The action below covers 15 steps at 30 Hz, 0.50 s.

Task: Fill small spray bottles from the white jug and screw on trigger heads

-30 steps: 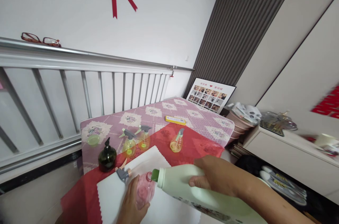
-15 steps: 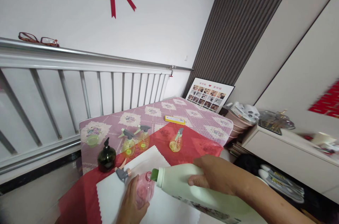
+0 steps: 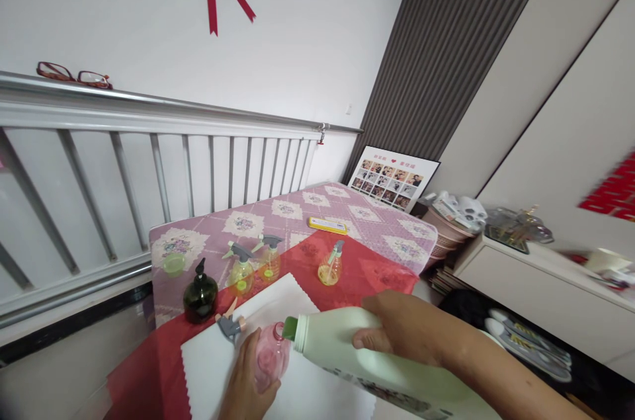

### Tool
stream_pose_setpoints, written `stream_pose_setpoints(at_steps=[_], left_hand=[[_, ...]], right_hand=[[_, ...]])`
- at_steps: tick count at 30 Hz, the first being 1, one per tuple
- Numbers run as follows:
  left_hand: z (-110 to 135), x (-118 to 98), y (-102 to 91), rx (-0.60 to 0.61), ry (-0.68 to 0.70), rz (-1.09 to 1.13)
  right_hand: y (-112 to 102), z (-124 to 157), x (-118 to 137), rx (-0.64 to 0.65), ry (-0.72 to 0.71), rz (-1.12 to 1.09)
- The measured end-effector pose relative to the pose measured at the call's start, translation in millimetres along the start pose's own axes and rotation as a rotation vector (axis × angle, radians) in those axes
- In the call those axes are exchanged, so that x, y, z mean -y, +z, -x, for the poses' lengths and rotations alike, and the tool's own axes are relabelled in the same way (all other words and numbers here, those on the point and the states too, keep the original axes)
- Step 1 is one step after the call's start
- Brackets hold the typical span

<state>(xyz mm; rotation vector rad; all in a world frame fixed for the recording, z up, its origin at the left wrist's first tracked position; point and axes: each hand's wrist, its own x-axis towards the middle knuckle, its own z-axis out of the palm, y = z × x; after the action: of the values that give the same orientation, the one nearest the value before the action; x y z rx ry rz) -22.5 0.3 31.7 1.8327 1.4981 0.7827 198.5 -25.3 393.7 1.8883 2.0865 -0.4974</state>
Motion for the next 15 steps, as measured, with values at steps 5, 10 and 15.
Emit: stream_pose_setpoints(at_steps=[5,10,15], left_hand=[[1.0,-2.0,-1.5,0.01,0.008,0.012],[0.1,-0.1,-0.5,0.007,0.014,0.026],[0.9,-3.7,-3.1,0.025,-0.01,0.001]], right_hand=[[2.0,0.8,-1.3,-0.013,-0.015,0.009],[3.0,-0.8,-3.2,-0.015,-0.009,-0.002],[0.6,1.4,0.3,-0.004,-0.014,0.001]])
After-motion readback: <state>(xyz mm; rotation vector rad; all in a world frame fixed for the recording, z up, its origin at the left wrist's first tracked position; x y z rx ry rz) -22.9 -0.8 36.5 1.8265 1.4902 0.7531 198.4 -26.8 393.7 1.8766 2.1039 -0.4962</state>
